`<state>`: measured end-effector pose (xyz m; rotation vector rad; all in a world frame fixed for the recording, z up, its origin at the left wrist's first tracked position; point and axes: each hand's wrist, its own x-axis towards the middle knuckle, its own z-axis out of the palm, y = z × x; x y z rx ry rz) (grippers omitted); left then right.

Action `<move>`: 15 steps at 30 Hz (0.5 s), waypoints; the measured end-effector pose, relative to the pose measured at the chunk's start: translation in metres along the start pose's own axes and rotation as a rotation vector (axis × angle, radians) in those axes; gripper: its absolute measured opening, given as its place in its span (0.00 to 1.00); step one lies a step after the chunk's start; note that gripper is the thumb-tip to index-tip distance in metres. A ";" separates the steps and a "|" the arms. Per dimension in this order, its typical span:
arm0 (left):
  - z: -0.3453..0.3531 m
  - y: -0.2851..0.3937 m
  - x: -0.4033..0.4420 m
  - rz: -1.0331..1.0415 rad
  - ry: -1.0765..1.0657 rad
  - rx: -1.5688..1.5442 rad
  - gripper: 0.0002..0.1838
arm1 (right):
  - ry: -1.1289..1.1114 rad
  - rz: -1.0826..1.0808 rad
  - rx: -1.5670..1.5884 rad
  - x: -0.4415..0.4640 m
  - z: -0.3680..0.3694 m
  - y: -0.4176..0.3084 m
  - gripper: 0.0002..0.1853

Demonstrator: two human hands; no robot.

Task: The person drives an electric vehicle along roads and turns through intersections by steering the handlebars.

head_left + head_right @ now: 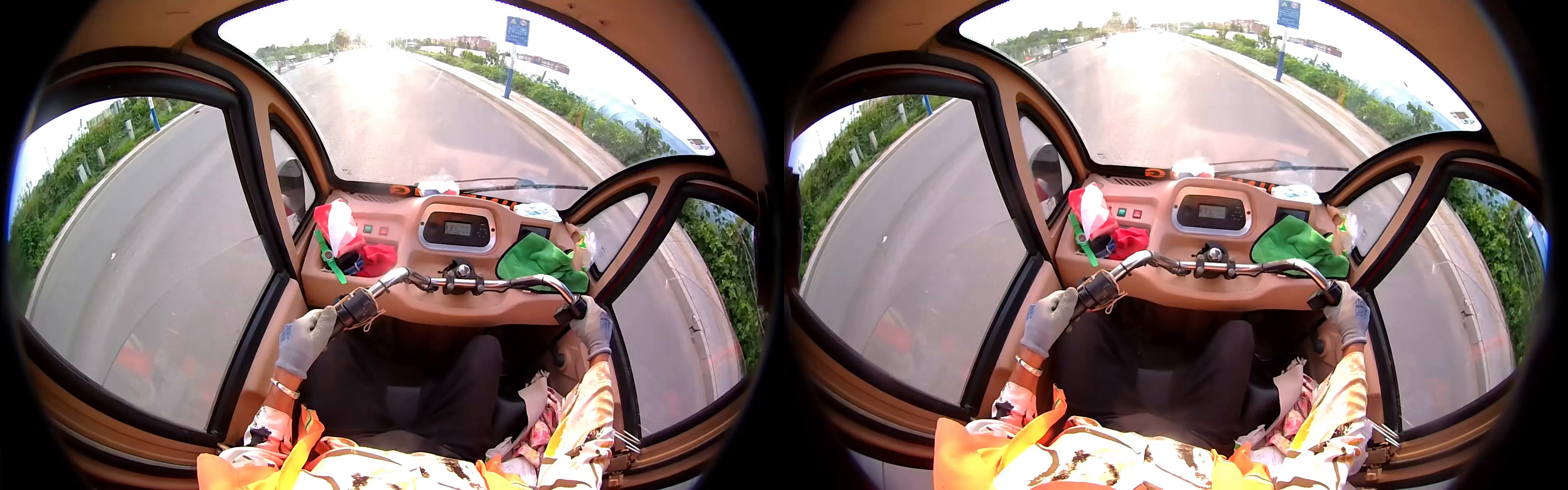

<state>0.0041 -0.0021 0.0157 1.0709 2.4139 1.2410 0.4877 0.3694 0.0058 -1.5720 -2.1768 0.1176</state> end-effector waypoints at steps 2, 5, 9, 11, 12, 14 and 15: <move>-0.002 0.000 0.004 0.007 -0.007 0.005 0.34 | 0.009 0.009 -0.017 0.002 0.003 -0.001 0.22; -0.002 0.001 0.000 0.016 -0.004 -0.005 0.34 | 0.017 -0.017 0.006 0.002 0.005 0.002 0.21; 0.003 -0.004 0.003 -0.002 0.007 0.026 0.34 | 0.014 -0.021 -0.001 0.004 0.003 0.000 0.20; 0.001 -0.007 0.002 -0.005 0.011 0.063 0.34 | 0.020 -0.005 -0.015 0.004 0.004 0.000 0.20; 0.001 -0.006 0.001 0.006 0.008 0.031 0.31 | -0.014 0.014 0.000 0.002 -0.002 -0.009 0.26; -0.001 0.000 -0.002 0.012 0.003 -0.002 0.29 | -0.017 0.004 -0.002 0.004 -0.002 -0.006 0.26; -0.002 0.004 -0.003 -0.035 -0.026 0.006 0.30 | -0.009 -0.006 0.001 0.005 -0.001 -0.005 0.26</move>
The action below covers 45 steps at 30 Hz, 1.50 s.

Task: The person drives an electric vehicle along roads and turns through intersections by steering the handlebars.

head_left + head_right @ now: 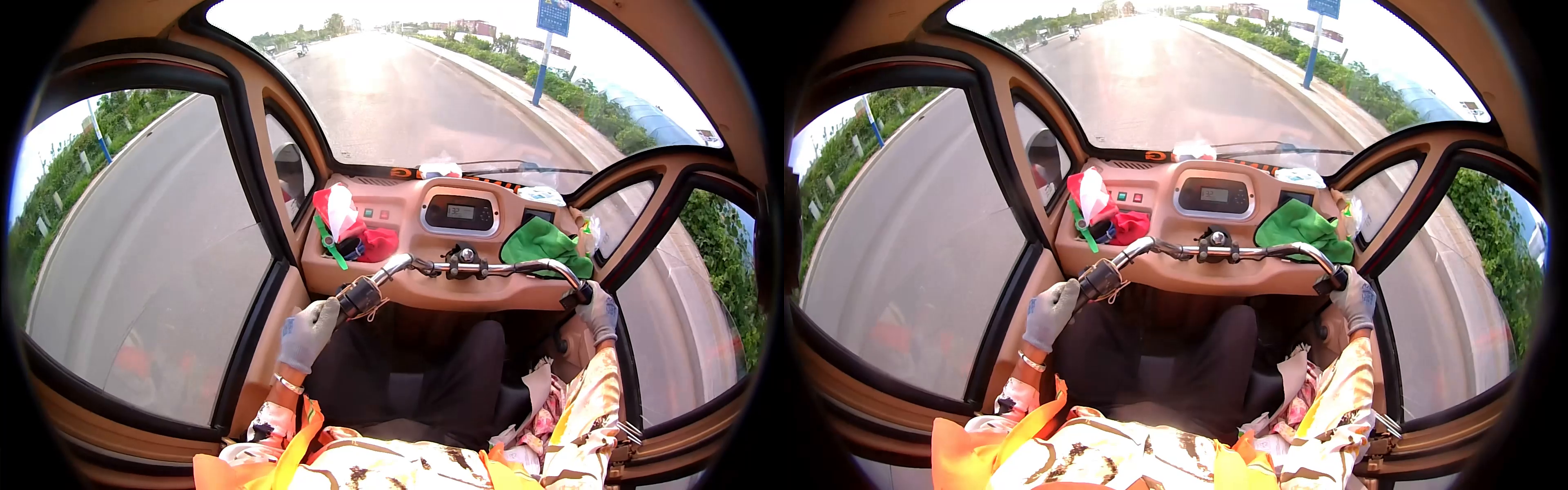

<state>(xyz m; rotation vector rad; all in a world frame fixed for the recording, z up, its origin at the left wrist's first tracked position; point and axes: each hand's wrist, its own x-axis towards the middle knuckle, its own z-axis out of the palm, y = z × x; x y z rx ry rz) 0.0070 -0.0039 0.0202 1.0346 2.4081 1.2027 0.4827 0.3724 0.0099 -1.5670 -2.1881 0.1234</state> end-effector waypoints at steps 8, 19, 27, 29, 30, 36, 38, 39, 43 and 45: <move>0.001 0.000 0.000 -0.006 0.016 0.041 0.31 | -0.024 -0.001 0.010 0.004 0.001 0.002 0.26; 0.009 -0.009 0.001 0.077 0.079 0.031 0.27 | -0.016 0.009 -0.039 0.008 -0.001 -0.005 0.23; 0.005 0.001 -0.004 -0.003 0.054 0.021 0.26 | 0.161 -0.116 -0.115 0.002 0.008 0.002 0.23; 0.005 0.002 -0.003 0.002 0.061 0.021 0.26 | 0.189 -0.141 -0.163 0.002 0.012 0.006 0.27; 0.005 0.003 -0.004 -0.003 0.065 0.020 0.26 | 0.208 -0.170 -0.216 0.002 0.013 0.009 0.31; 0.005 -0.001 -0.004 0.006 0.048 0.006 0.27 | 0.222 -0.148 -0.221 0.005 0.018 0.012 0.33; 0.003 0.002 -0.005 -0.014 0.041 0.005 0.27 | 0.210 -0.128 -0.231 0.003 0.014 0.009 0.33; 0.001 0.003 -0.005 -0.015 0.026 0.016 0.27 | 0.189 -0.125 -0.219 0.003 0.014 0.008 0.32; 0.003 -0.001 -0.003 -0.004 0.020 0.023 0.28 | 0.166 -0.115 -0.153 0.005 0.009 0.004 0.26; 0.003 0.002 -0.003 0.000 0.032 0.020 0.29 | 0.178 -0.143 -0.133 0.003 0.009 0.003 0.22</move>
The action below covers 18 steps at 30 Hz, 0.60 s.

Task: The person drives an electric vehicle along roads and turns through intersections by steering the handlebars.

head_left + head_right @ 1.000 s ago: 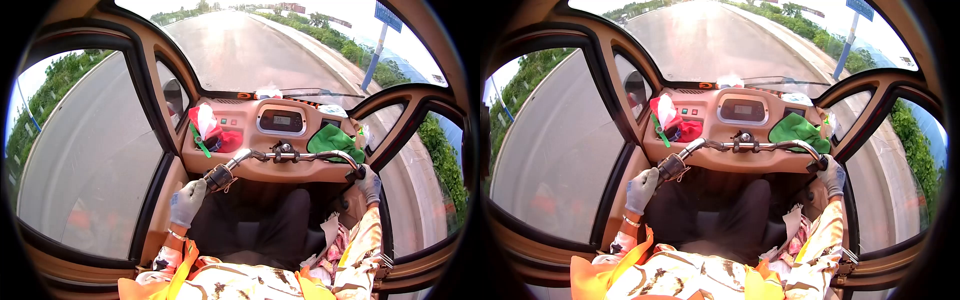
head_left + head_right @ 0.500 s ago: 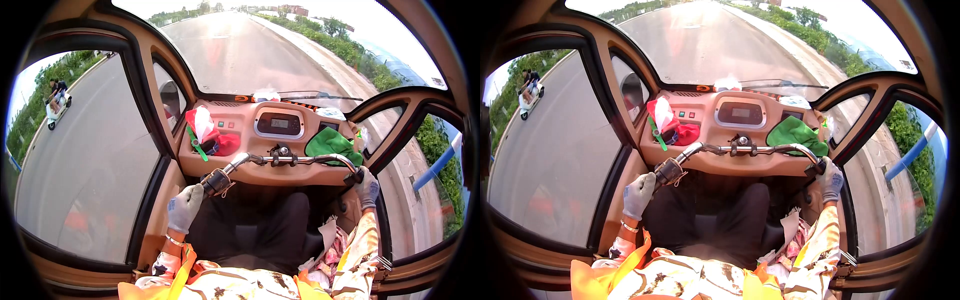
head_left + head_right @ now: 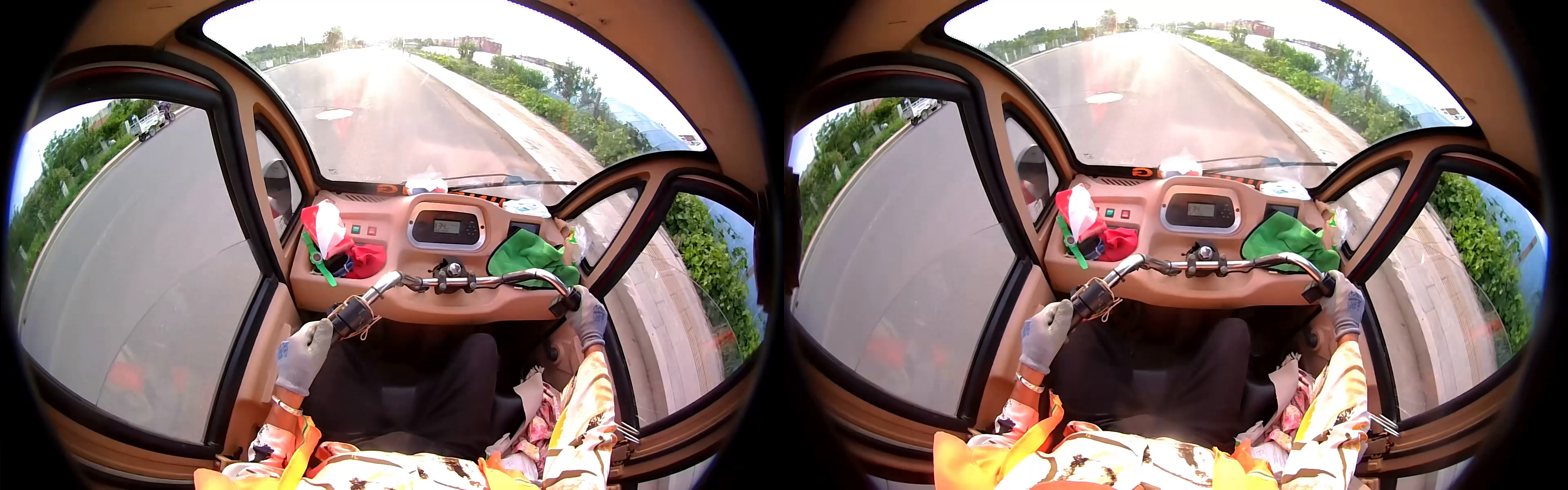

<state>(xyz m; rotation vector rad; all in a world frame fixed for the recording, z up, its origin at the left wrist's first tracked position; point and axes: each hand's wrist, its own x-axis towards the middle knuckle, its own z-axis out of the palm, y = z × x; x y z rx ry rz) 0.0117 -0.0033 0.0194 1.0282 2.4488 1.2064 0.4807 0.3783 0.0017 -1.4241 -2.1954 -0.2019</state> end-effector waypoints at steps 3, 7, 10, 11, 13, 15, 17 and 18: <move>0.000 -0.002 -0.002 -0.003 0.006 0.010 0.29 | 0.017 -0.005 -0.002 -0.002 -0.002 -0.002 0.23; 0.000 -0.003 0.001 -0.002 -0.011 0.009 0.29 | 0.011 -0.002 -0.030 -0.002 -0.001 -0.003 0.26; 0.000 0.000 -0.002 0.011 0.015 -0.023 0.29 | -0.017 0.018 -0.033 -0.001 -0.003 -0.003 0.25; -0.001 -0.001 -0.003 0.007 0.011 -0.019 0.29 | -0.022 0.020 -0.032 -0.001 -0.002 -0.003 0.25; 0.000 0.001 -0.002 0.007 0.027 -0.012 0.28 | 0.003 0.010 -0.016 -0.002 0.000 0.001 0.26; 0.001 0.002 -0.003 0.006 0.025 -0.013 0.28 | 0.029 0.007 -0.022 -0.002 0.000 0.002 0.26; 0.001 -0.003 0.001 0.013 0.025 -0.010 0.27 | -0.017 0.022 -0.015 0.002 -0.004 -0.004 0.26; 0.003 -0.008 0.003 0.013 0.020 -0.003 0.27 | -0.012 0.027 -0.015 0.004 -0.005 -0.005 0.26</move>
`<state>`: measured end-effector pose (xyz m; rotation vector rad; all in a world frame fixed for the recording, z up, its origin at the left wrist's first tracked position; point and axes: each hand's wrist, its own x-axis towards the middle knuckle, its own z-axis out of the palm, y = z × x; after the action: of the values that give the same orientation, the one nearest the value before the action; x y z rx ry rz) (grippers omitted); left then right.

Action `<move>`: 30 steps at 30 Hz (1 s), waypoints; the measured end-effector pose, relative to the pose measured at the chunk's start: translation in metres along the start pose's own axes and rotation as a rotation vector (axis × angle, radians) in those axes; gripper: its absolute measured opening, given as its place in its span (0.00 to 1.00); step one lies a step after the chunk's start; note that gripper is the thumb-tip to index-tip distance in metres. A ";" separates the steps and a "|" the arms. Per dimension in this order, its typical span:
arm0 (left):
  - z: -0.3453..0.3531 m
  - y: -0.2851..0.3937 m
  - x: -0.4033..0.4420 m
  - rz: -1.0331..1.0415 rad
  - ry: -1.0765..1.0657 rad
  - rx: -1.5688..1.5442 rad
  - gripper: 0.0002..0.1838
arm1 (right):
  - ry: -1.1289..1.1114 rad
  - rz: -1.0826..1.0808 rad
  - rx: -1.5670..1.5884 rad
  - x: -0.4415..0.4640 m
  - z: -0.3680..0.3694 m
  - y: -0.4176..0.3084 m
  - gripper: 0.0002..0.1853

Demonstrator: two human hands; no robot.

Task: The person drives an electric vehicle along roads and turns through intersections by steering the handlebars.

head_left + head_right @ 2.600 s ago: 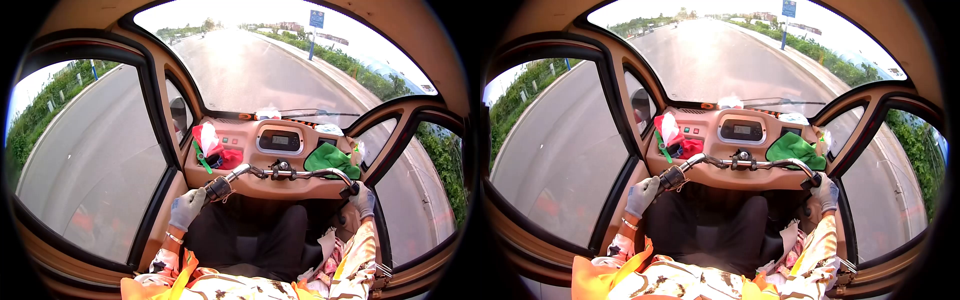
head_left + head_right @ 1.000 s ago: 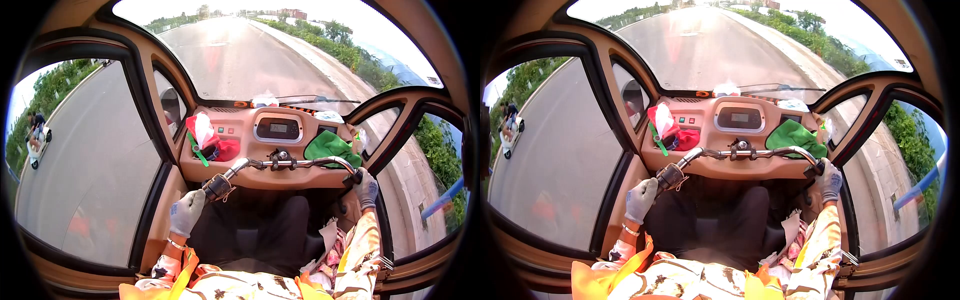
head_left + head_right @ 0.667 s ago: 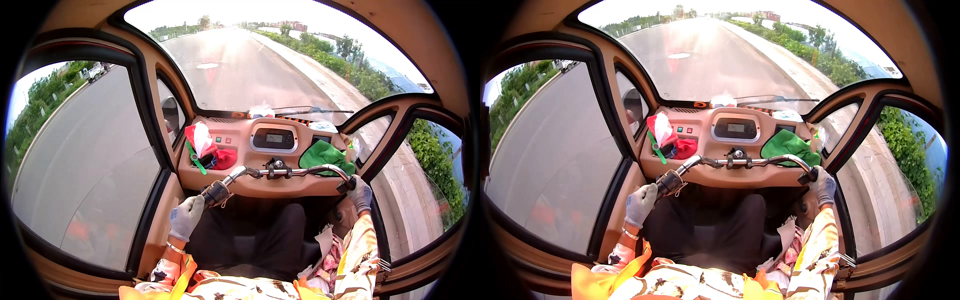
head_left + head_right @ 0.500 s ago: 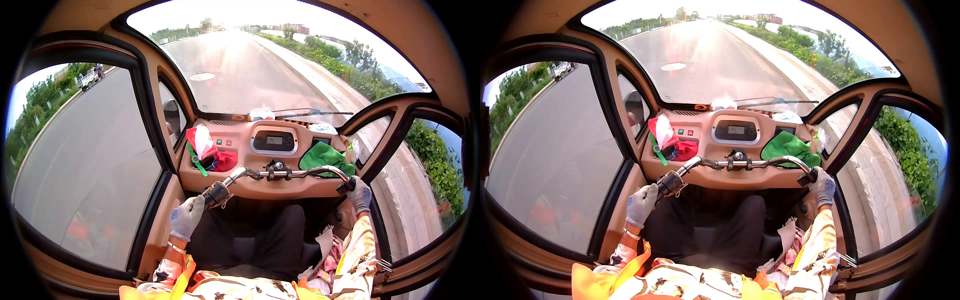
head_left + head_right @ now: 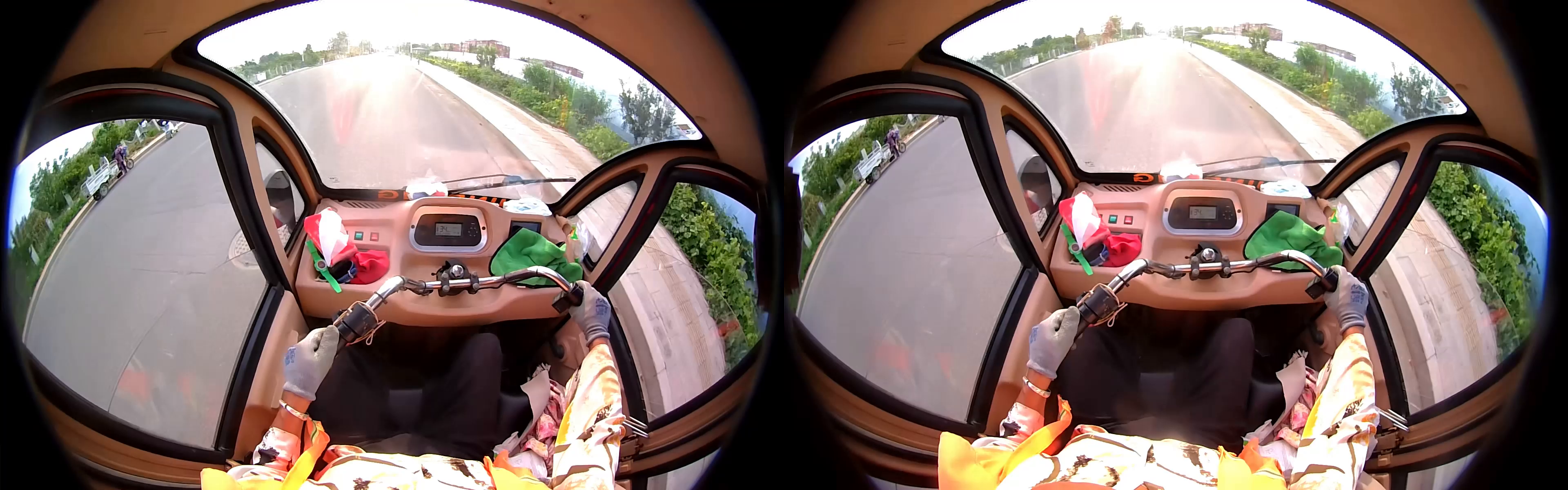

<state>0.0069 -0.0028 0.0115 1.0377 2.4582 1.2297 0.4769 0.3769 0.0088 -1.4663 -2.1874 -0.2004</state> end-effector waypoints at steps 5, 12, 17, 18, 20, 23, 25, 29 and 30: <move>-0.002 0.007 -0.003 0.005 0.004 -0.030 0.27 | -0.002 0.009 -0.004 -0.007 0.000 -0.001 0.24; 0.002 0.000 0.000 -0.018 0.009 -0.010 0.29 | -0.015 0.031 0.024 -0.008 -0.001 -0.001 0.24; 0.000 -0.001 0.002 -0.038 -0.045 0.000 0.30 | -0.047 0.008 0.037 -0.001 -0.006 -0.006 0.24; 0.000 -0.001 0.002 -0.009 -0.030 -0.026 0.30 | -0.047 0.026 0.046 -0.002 -0.006 -0.007 0.23; -0.002 0.008 -0.003 -0.011 -0.014 -0.043 0.28 | -0.019 0.037 0.011 -0.006 -0.001 -0.001 0.23; -0.001 -0.001 0.000 0.012 -0.022 0.003 0.27 | -0.069 0.028 0.036 -0.003 -0.004 -0.001 0.23; 0.001 0.000 0.004 0.021 -0.010 -0.033 0.27 | -0.092 0.041 0.041 -0.002 -0.004 -0.005 0.23; -0.003 0.003 -0.003 0.000 -0.011 -0.055 0.27 | -0.034 0.036 0.014 -0.010 -0.008 -0.007 0.24; -0.004 0.004 -0.003 -0.010 -0.031 -0.051 0.28 | -0.030 0.031 0.015 -0.008 -0.005 -0.005 0.25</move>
<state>0.0092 -0.0057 0.0172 1.0226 2.3938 1.2568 0.4761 0.3660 0.0101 -1.5030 -2.1841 -0.1515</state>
